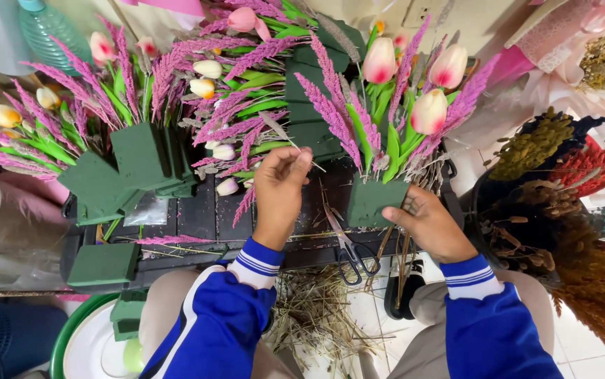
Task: The person arranges artificial flowers and dried stems into a green foam block. They use scissors to trim the stems and insert them into the foam, adjusting the arrangement to create a bouquet.
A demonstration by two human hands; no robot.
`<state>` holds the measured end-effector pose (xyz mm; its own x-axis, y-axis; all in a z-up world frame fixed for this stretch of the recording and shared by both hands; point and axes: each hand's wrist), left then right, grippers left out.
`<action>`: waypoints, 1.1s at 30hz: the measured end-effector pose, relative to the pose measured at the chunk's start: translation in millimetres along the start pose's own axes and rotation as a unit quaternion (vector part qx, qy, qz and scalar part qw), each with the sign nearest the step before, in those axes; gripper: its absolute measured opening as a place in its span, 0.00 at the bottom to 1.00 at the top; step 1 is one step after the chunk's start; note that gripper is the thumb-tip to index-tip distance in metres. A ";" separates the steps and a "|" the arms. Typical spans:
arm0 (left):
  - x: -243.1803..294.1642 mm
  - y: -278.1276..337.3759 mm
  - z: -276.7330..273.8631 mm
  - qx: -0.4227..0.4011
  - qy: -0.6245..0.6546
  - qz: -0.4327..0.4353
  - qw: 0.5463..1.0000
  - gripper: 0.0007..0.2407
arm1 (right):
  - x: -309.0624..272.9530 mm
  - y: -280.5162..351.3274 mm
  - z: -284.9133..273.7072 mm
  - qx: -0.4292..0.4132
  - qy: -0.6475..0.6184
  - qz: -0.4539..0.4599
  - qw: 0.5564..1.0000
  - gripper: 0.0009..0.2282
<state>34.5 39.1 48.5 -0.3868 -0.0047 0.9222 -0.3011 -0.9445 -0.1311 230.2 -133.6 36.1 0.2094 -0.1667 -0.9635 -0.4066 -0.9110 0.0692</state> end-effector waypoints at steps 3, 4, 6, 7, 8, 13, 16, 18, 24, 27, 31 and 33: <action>5.7 1.5 2.2 -0.001 0.031 0.004 1.000 0.03 | 0.9 1.4 2.3 -0.009 0.003 -0.001 1.000 0.17; 9.2 4.5 5.7 0.000 0.032 0.005 0.999 0.03 | -1.3 2.2 3.5 -0.010 0.004 -0.001 1.000 0.17; 15.8 11.2 13.0 -0.006 0.030 0.018 0.999 0.03 | -5.4 4.7 5.5 -0.015 0.004 0.005 1.000 0.17; 14.8 12.1 14.5 -0.004 0.030 0.019 0.999 0.03 | 0.3 3.6 4.5 -0.016 0.005 0.005 1.000 0.17; 13.8 12.7 16.3 -0.003 0.036 0.024 0.999 0.03 | 6.2 2.7 3.3 -0.016 0.005 0.004 1.000 0.17; 12.6 18.6 23.2 -0.007 0.028 0.042 0.999 0.04 | 22.1 -1.9 5.9 -0.011 -0.013 -0.001 1.000 0.17; 14.2 24.0 27.3 -0.022 0.013 0.045 0.999 0.04 | 23.8 -2.2 8.8 -0.014 -0.018 -0.006 1.000 0.16; 5.2 24.1 29.3 -0.024 0.015 0.045 0.999 0.04 | 22.5 -1.7 10.5 -0.015 -0.020 -0.011 1.000 0.17; 8.2 28.2 32.9 -0.017 0.020 0.058 0.998 0.04 | 19.6 -0.1 9.0 -0.013 -0.025 -0.013 1.000 0.17; 11.8 29.2 34.2 -0.014 0.019 0.065 0.998 0.04 | 26.5 -1.2 6.0 -0.014 -0.029 -0.015 0.999 0.16; 11.7 28.3 33.6 -0.011 0.022 0.070 0.997 0.04 | 20.4 0.7 7.2 -0.007 -0.029 -0.010 1.000 0.16; 12.4 29.3 33.7 -0.014 0.017 0.077 0.997 0.04 | 18.6 0.7 7.4 -0.006 -0.027 -0.014 1.000 0.16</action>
<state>50.3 0.3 68.4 -0.4588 -0.1376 0.8778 -0.2603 -0.9238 -0.2809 227.3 -134.5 16.4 0.1725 -0.1205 -0.9776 -0.3904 -0.9196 0.0445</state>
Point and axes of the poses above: each hand's wrist, its own y-axis away from the middle knuckle, its own z-axis out of the palm, x = y × z, and after that the axes turned 2 degrees about y, right-handed
